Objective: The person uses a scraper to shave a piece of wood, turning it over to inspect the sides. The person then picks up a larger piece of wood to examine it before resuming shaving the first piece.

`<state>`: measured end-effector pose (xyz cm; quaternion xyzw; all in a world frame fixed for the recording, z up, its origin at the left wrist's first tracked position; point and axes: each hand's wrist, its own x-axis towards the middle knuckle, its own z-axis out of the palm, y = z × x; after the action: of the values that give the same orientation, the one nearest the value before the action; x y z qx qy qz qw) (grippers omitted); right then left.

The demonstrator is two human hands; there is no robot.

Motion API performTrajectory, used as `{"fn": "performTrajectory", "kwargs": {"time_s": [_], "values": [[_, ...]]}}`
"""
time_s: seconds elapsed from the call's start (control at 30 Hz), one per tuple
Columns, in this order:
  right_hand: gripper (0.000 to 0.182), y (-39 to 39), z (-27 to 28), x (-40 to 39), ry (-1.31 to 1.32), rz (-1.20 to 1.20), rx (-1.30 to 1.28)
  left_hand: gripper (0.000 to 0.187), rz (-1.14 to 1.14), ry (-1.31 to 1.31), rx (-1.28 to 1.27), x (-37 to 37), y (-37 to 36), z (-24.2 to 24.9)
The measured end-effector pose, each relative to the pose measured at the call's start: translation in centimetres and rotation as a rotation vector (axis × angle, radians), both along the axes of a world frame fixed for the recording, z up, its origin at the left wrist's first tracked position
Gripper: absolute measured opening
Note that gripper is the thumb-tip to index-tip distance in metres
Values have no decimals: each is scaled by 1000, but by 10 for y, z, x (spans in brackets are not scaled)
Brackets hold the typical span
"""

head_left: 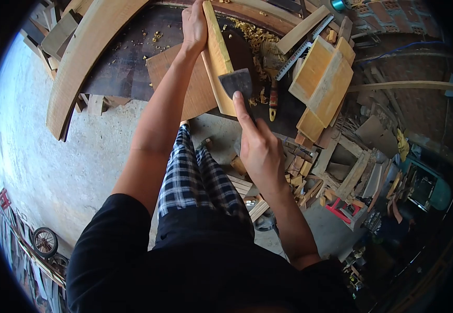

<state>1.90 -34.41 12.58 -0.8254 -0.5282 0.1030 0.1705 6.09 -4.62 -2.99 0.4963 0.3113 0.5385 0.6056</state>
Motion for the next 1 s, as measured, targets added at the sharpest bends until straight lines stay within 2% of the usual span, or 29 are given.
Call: {"fn": "performTrajectory", "kwargs": {"time_s": [0.07,0.13,0.27,0.47,0.53,0.67,0.77,1.0], "values": [[75,-19,3,-5,22,6,65,49,-151,-24,-129,-7,6,-4],[74,-29,12,-11,65,-25,-97,48,-139,-30,-134,-6,11,-12],[72,14,23,2,118,-64,-136,48,-139,-28,-136,-8,3,-3],[69,-19,26,-7,96,-53,-139,47,-152,-42,-161,-6,6,-11],[68,-12,32,-8,151,-64,-178,47,-160,-46,-133,-8,3,-8],[70,12,23,0,96,-60,-160,48,-162,14,-140,-9,8,-12],[72,-15,20,-10,93,-54,-135,49,-187,-53,-131,-8,8,-13],[72,13,19,-4,36,-38,-142,51,-154,3,-120,-9,1,-3]]}}
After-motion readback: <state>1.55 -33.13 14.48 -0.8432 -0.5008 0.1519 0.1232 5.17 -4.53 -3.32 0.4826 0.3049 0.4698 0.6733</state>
